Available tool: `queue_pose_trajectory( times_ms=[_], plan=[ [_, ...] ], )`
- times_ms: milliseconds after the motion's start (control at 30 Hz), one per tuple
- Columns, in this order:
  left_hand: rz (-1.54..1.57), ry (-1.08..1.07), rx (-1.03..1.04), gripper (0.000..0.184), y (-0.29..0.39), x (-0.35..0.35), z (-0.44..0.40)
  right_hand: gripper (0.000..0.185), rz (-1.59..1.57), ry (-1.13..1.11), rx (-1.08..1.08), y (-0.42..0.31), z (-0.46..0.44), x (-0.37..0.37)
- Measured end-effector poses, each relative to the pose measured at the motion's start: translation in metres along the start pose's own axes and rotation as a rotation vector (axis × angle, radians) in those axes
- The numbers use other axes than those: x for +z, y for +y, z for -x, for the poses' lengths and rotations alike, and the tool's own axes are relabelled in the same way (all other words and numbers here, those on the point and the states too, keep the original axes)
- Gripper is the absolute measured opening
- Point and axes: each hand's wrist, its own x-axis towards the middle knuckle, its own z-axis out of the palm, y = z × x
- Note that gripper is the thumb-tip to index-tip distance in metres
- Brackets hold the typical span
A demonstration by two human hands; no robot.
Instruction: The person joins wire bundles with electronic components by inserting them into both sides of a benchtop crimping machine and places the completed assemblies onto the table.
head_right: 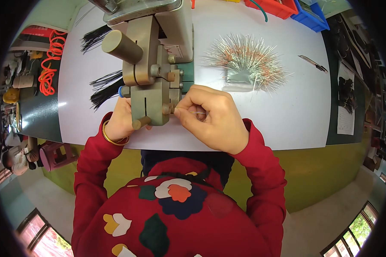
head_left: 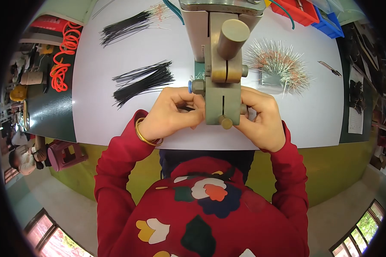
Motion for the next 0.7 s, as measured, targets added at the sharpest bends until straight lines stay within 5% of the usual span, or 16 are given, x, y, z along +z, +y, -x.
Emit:
queue_pose_trajectory(
  times_ms=[700],
  plan=[
    [-0.169,-0.013,0.026,0.004,0.0066,0.0004,-0.0011,0.015,-0.196,-0.042,0.228,0.0003,-0.0003,-0.0022]
  ],
)
